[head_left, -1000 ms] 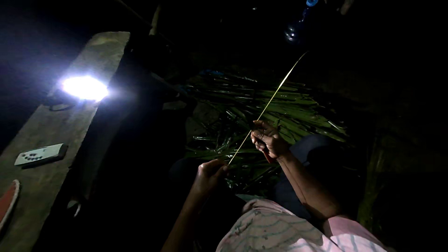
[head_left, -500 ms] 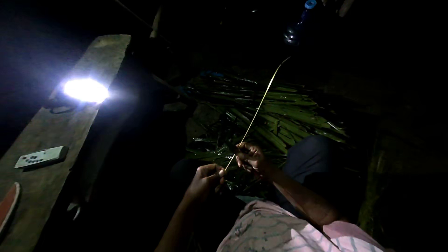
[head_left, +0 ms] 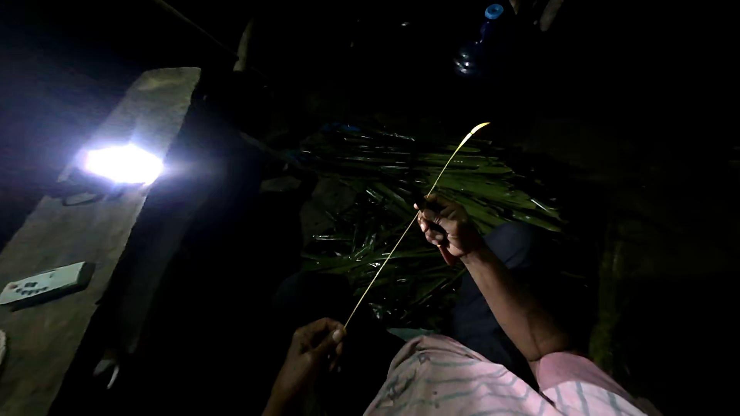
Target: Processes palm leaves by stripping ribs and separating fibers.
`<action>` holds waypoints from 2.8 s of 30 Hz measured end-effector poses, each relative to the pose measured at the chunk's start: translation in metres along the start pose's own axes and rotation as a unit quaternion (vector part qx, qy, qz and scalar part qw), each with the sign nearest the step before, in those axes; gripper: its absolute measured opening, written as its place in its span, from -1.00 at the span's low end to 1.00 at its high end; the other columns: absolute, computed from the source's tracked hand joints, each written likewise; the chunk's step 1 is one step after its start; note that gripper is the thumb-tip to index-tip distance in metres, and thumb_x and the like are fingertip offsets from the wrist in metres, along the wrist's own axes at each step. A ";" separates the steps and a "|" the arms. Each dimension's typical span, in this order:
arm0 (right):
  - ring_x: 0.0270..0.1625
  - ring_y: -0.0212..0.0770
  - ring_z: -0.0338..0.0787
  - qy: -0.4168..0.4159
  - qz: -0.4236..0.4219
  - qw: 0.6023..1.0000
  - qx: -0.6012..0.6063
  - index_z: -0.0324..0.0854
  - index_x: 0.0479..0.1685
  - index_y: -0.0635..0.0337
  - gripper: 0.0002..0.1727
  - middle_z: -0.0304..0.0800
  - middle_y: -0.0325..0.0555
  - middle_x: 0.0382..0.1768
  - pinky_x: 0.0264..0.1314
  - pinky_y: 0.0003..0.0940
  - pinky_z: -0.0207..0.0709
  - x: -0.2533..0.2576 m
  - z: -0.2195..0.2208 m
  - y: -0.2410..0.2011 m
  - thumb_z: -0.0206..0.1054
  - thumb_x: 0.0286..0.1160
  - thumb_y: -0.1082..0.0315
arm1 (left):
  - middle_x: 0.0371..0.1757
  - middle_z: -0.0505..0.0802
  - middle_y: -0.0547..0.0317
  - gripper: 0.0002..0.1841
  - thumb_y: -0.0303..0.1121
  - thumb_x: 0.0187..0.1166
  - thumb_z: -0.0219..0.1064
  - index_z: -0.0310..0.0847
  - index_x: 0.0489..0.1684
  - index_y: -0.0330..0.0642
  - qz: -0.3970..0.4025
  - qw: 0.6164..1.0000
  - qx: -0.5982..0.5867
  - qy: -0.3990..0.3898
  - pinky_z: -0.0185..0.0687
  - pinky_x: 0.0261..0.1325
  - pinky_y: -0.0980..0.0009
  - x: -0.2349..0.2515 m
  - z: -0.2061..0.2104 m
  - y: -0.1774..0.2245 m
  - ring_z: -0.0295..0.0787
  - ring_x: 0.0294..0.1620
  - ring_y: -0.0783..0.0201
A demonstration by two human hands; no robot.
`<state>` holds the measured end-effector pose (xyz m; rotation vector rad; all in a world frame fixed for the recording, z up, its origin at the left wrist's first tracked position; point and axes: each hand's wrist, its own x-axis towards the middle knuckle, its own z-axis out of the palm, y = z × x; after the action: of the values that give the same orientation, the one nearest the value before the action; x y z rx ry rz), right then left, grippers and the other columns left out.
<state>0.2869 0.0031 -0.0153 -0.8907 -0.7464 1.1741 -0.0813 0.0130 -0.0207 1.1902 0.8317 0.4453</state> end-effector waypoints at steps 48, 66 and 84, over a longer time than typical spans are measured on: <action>-0.66 -0.53 0.52 -0.035 0.020 0.998 0.046 0.53 0.21 0.08 -0.74 0.71 -0.25 -0.46 -0.62 -0.69 0.42 -0.019 0.020 0.014 0.15 0.63 0.46 | -0.45 0.80 0.42 -0.79 -0.23 0.72 0.30 0.83 -0.08 -0.11 0.173 0.967 0.175 0.065 0.46 -0.58 0.74 -0.006 0.017 -0.008 0.54 -0.61 0.67; -0.59 -0.55 0.55 -0.097 0.042 0.994 0.008 0.50 0.22 0.19 -0.77 0.72 -0.34 -0.44 -0.59 -0.69 0.40 -0.038 0.037 0.016 0.16 0.67 0.49 | -0.45 0.81 0.40 -0.82 -0.25 0.71 0.31 0.79 -0.07 -0.11 0.222 0.949 0.208 0.078 0.56 -0.51 0.73 -0.004 0.027 -0.001 0.61 -0.57 0.65; -0.74 -0.53 0.46 -0.018 0.013 0.999 0.028 0.59 -0.04 0.18 -0.88 0.67 -0.21 -0.58 -0.68 -0.70 0.36 -0.022 0.013 -0.002 0.17 0.62 0.50 | -0.43 0.81 0.38 -0.79 -0.16 0.74 0.29 0.80 -0.06 -0.03 0.234 0.946 0.217 0.057 0.58 -0.50 0.70 -0.018 0.009 -0.005 0.62 -0.56 0.61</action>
<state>0.2719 -0.0157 -0.0081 -0.8378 -0.7300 1.2315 -0.0864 -0.0071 -0.0178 1.8001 0.7635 0.7490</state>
